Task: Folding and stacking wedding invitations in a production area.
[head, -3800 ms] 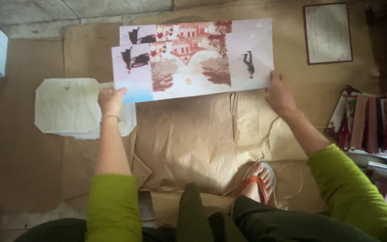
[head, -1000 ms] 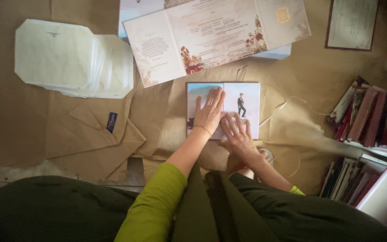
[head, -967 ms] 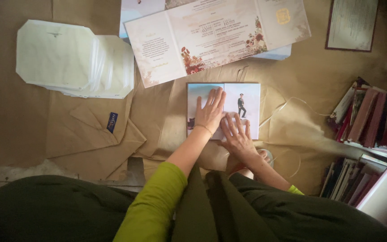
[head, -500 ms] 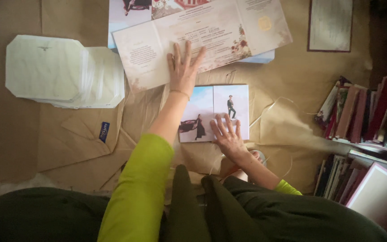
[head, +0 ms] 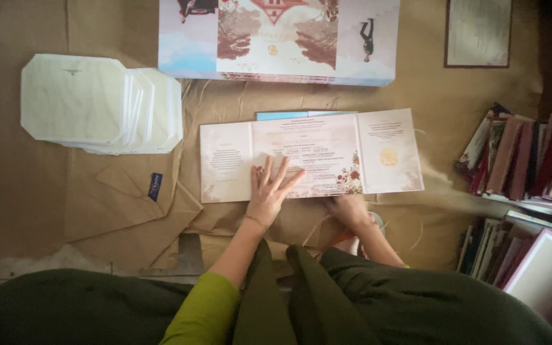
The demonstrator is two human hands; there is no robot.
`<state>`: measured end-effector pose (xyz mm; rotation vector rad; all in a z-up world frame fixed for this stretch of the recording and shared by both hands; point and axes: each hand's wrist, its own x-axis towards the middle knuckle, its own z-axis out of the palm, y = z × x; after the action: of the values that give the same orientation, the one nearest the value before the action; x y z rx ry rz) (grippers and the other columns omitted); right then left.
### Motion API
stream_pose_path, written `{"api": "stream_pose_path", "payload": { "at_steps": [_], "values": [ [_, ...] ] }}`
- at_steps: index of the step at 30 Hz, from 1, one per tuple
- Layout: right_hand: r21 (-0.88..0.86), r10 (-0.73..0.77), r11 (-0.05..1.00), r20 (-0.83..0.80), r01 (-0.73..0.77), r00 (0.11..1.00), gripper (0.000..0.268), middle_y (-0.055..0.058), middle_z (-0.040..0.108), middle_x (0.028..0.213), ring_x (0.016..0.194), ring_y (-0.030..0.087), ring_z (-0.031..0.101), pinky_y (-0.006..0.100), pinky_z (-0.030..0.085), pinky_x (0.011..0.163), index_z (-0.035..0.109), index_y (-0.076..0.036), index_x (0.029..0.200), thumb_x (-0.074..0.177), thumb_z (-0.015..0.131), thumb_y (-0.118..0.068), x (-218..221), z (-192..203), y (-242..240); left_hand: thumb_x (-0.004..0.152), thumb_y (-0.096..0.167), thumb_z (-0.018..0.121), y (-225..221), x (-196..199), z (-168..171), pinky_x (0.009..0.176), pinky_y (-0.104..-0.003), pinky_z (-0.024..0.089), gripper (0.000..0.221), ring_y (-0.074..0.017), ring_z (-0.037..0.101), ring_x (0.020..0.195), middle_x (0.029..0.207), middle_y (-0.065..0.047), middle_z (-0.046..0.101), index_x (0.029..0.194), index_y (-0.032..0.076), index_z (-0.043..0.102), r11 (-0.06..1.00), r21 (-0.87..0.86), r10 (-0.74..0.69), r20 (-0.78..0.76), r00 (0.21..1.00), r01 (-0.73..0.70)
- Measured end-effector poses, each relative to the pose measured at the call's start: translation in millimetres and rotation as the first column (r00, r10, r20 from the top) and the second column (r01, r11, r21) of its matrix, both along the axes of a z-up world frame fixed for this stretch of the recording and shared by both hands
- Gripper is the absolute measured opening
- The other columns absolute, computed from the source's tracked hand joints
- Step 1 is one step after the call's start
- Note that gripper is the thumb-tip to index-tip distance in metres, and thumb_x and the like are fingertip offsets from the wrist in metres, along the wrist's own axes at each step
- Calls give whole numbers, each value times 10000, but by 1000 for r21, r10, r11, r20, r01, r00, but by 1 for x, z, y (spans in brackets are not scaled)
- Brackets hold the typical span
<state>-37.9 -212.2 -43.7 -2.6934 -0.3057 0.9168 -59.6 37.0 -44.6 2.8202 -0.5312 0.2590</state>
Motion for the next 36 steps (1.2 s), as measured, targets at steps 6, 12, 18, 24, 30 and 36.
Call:
{"api": "stream_pose_path", "payload": {
  "at_steps": [6, 12, 18, 24, 30, 36],
  "values": [
    [654, -557, 455, -321, 605, 766, 673, 147, 550, 1361, 1252, 284, 558, 440, 498, 1050, 427, -112, 1434, 826, 707, -41, -6, 45, -47, 893, -25, 583, -2, 6, 11, 1193, -725, 247, 841, -391, 198, 1559, 1719, 40, 197, 1552, 476, 432, 999, -8, 30, -161, 986, -32],
    [791, -520, -113, -563, 602, 642, 841, 200, 353, 1617, 1495, 336, 376, 515, 331, 1238, 275, -76, 1613, 874, 677, -67, 1, 75, -77, 912, 34, 560, -2, 19, -10, 1157, -781, 180, 780, -429, 133, 1553, 1712, 17, 109, 1550, 448, 390, 1000, 9, -7, -190, 982, 9],
    [521, -157, 843, -3, 136, 988, 803, 145, 107, 1699, 1549, 340, 110, 608, 149, 1211, 220, -261, 1601, 935, 667, -288, 23, 90, 6, 843, -25, 587, 6, 26, 7, 1169, -728, 162, 910, -380, 113, 1543, 1699, 31, 79, 1564, 474, 346, 995, 84, -30, -325, 945, 61],
    [53, 98, 992, 247, -114, 964, 658, 54, 94, 1702, 1535, 470, -1, 790, 208, 1113, 400, -469, 1505, 907, 673, -443, 25, 49, 24, 732, 9, 701, 43, 46, 37, 1221, -649, 169, 761, -340, 225, 1549, 1665, -57, 281, 1393, 358, 559, 978, -117, 100, -459, 883, -172],
    [38, 96, 993, 294, -112, 951, 692, 77, 103, 1692, 1524, 503, -11, 818, 219, 1096, 421, -452, 1504, 874, 708, -463, 24, 36, 22, 837, 137, 688, 104, 63, 14, 1223, -523, 324, 700, -424, 411, 1415, 1447, -239, 500, 1491, 25, 467, 555, -227, 667, -453, 591, -800],
    [12, 134, 989, 310, -145, 941, 701, 111, 89, 1700, 1520, 514, -33, 827, 203, 1093, 385, -445, 1520, 887, 687, -463, 26, 34, 18, 773, 273, 685, 130, 68, -5, 931, -581, 500, 543, -486, 603, 1117, 1205, -296, 651, 1238, -6, 635, 459, -110, 818, -334, 468, -881]
  ]
}}
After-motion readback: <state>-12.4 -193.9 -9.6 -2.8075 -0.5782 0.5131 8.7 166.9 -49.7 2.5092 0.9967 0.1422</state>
